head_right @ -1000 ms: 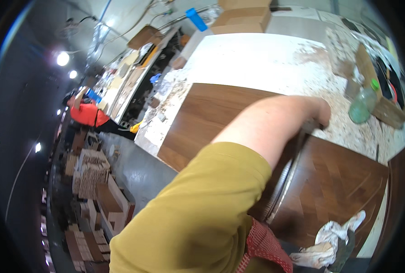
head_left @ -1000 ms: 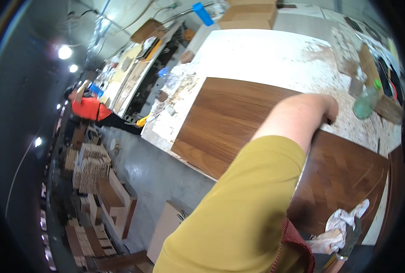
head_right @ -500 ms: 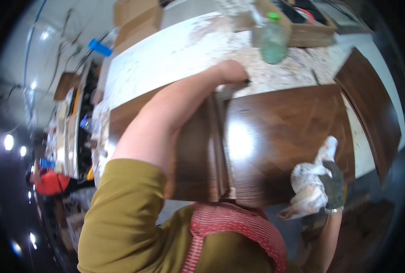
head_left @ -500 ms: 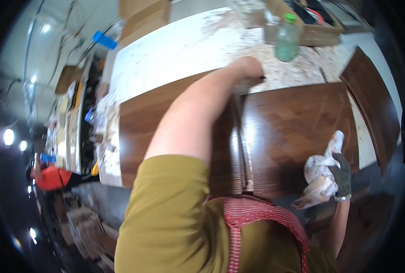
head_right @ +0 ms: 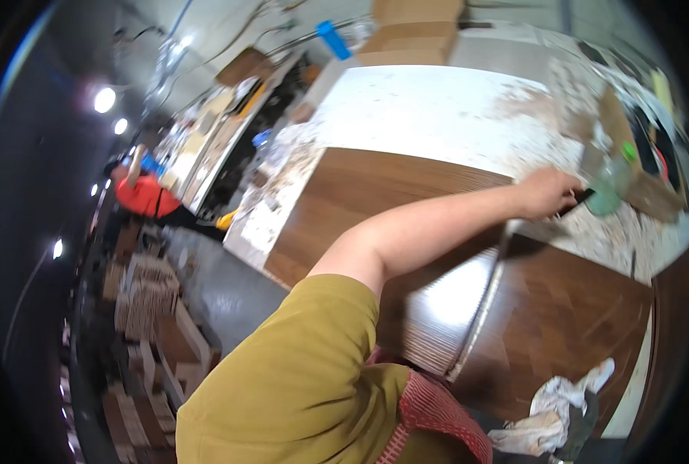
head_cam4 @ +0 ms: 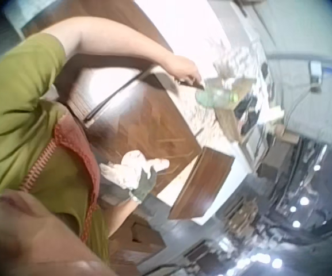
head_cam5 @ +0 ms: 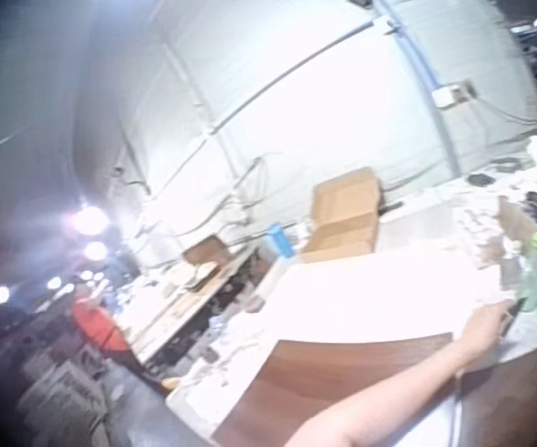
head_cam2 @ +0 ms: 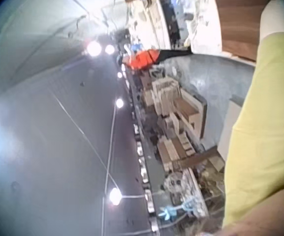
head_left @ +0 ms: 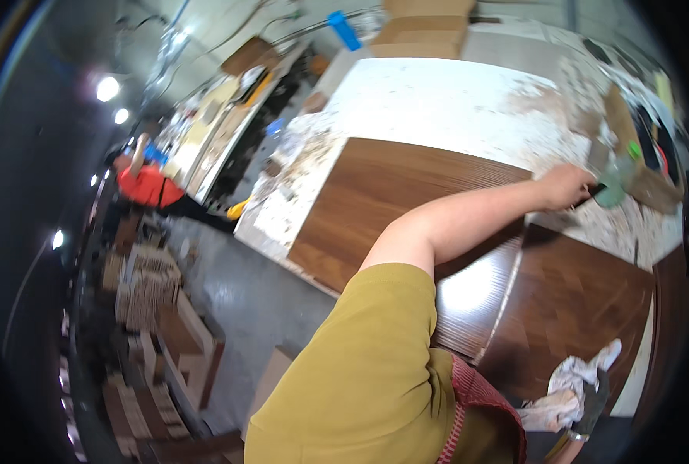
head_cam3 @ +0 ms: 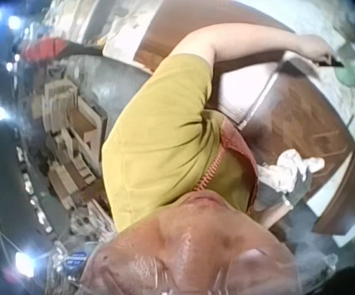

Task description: The person wipes wooden panels with a cloth by hand, pouring liquid from a bottle onto the cloth and rubbing the surfaces of each panel.

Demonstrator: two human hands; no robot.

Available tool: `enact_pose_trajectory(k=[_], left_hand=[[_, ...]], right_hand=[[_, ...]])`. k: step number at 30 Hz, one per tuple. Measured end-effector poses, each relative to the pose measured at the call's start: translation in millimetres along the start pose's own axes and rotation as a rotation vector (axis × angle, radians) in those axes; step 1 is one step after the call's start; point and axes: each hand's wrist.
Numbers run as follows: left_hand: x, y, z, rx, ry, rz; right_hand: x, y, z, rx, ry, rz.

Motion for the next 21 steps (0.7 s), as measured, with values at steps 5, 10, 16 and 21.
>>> enact_pose_trajectory(k=[5,10,16,21], left_hand=[[-13,-86,-105,0.011,-0.015,0.074],[-29,-132,-207,0.113,-0.42,-0.117],[-39,-153,-252,0.155,-0.414,0.236],[-36,-166,-268,0.167,-0.436,0.416]], right_hand=[[-70,10,20,-0.102,-0.206,-0.063],[-127,37,49,-0.156,-0.305,-0.081],[-162,80,86,-0.183,-0.331,0.005],[-133,79,118,-0.227,-0.151,0.13]])
Point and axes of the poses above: each hand's wrist, its own z-axis towards the middle knuckle, its own y-axis out of the palm, x = y × z, and after that the axes turned 5 degrees about -z, right-handed
